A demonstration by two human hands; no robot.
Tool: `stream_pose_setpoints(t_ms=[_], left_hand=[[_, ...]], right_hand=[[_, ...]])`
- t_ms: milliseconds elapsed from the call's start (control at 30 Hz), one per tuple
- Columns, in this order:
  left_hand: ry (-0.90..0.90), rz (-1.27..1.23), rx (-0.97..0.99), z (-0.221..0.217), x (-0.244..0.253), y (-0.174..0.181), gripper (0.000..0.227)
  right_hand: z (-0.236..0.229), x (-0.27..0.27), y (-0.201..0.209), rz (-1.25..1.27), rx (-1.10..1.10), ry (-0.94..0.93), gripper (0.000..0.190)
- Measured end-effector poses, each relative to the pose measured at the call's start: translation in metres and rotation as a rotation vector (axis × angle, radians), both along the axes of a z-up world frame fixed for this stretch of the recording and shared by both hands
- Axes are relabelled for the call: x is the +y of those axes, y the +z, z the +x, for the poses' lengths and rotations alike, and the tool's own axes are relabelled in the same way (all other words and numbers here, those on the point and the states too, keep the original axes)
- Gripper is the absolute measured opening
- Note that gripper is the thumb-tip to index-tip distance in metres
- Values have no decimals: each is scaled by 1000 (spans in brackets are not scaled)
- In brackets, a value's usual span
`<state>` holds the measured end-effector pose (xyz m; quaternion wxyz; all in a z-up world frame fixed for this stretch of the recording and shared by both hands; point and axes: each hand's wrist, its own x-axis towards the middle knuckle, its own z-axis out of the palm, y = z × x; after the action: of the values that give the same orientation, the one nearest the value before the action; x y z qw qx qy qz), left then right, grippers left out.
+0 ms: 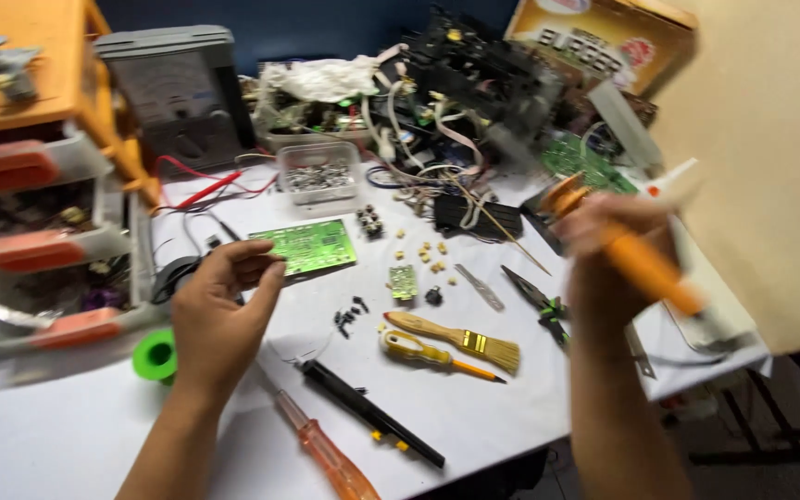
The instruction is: The person is soldering components onto a small green printed circuit board and then inserting various electronic components into a larger brown circuit board.
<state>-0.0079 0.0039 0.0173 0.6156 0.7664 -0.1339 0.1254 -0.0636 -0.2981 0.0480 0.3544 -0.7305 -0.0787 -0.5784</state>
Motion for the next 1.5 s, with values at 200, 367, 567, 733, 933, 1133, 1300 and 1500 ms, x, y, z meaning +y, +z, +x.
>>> stream_pose_setpoints(t_ms=[200,367,567,733,933,1133,1300,1500], left_hand=[[62,289,-272,0,6,5,16],[80,303,-280,0,6,6,14],[86,327,-315,1,6,3,13],[74,317,-343,2,8,5,14],[53,360,-391,2,10,5,15],[40,564,-491,9,17,7,11],[115,753,-589,13,22,11,11],[171,770,-641,8,23,30,9]], right_hand=[[-22,-100,48,197,274,-140,18],[-16,-132,51,259,503,-279,30],[2,-127,36,271,630,-280,20],[17,-128,17,283,705,-308,20],[26,-125,-8,389,676,-287,19],[34,-141,-41,462,537,-213,14],[34,-150,-61,395,440,-276,18],[31,-177,-100,362,257,-338,18]])
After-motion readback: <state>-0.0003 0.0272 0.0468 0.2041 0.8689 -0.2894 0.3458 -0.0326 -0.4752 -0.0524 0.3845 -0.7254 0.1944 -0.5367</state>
